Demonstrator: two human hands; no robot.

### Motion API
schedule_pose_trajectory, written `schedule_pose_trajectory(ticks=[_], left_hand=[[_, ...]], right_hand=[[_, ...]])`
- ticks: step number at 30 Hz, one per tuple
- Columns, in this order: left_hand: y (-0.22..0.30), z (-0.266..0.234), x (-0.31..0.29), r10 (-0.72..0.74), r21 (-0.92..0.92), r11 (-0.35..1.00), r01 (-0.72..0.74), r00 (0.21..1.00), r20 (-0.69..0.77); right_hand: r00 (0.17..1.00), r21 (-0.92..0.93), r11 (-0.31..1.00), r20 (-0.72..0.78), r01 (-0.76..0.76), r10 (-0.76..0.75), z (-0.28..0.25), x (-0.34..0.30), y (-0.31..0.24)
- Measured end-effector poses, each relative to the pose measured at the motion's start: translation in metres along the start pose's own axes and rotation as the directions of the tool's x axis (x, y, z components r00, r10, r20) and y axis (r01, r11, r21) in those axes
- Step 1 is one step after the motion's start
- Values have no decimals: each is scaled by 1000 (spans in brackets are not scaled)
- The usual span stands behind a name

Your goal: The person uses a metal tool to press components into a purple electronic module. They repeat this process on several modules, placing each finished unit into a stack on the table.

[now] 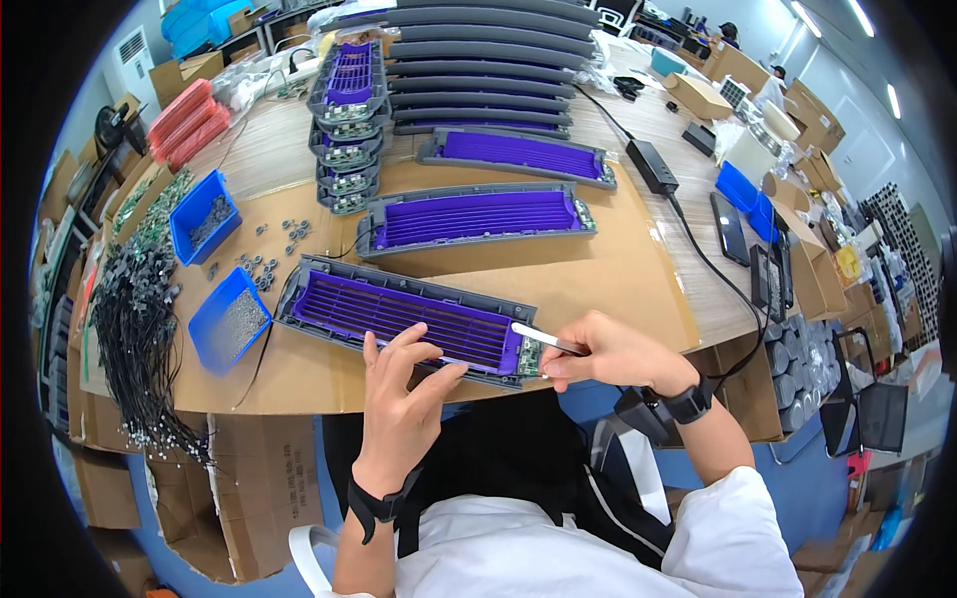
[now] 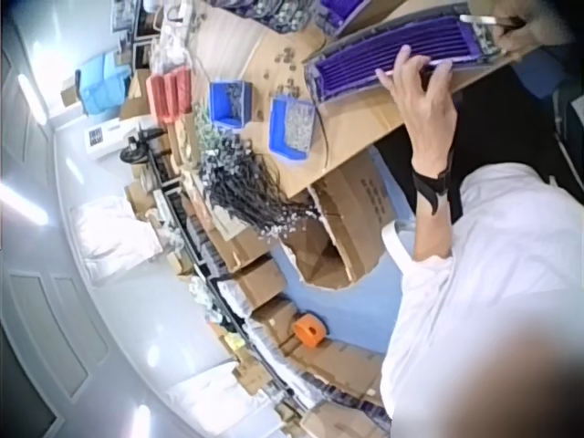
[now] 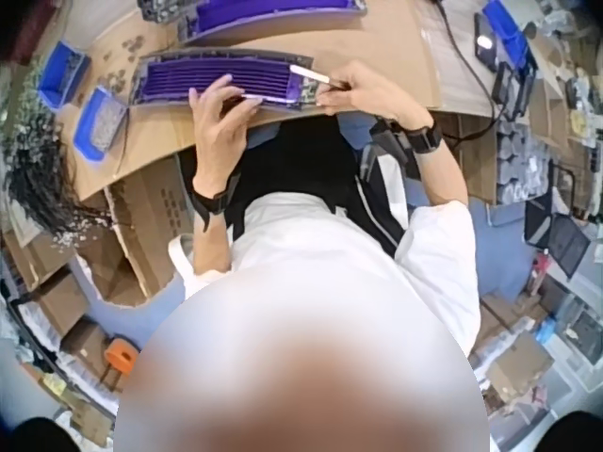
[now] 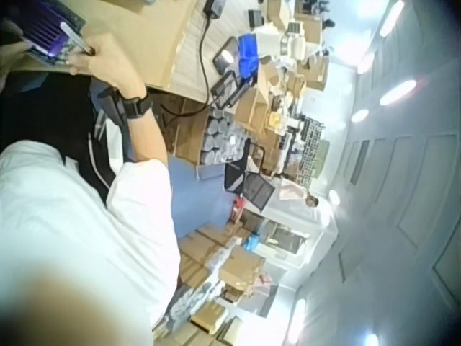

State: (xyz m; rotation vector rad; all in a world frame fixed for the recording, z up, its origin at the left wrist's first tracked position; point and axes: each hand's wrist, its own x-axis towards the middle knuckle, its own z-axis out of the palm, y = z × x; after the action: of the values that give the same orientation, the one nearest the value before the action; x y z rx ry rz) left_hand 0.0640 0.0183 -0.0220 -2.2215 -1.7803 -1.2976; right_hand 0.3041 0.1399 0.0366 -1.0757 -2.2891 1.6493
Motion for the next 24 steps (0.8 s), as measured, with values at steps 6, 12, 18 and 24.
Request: schedule_pose_trajectory(ticks=[6,12,18,24], left_hand=[[25,21,2,33,-61,997,-37,997,-69],[29,34,-2,12,-104,994,-25,993,-121],[30,34,-2,-20,-95,995,11,995,-99],[34,36,0,-40,-36,999,37,996,-80]], right_hand=[[958,138,963,206,-232,201,-5,1,-10],[996,174,985,94,-8,-8,5,3,5],[907,-138,946,-274,292,-320,26,15,17],[851,-147,931,-377,333,-364,34,20,28]])
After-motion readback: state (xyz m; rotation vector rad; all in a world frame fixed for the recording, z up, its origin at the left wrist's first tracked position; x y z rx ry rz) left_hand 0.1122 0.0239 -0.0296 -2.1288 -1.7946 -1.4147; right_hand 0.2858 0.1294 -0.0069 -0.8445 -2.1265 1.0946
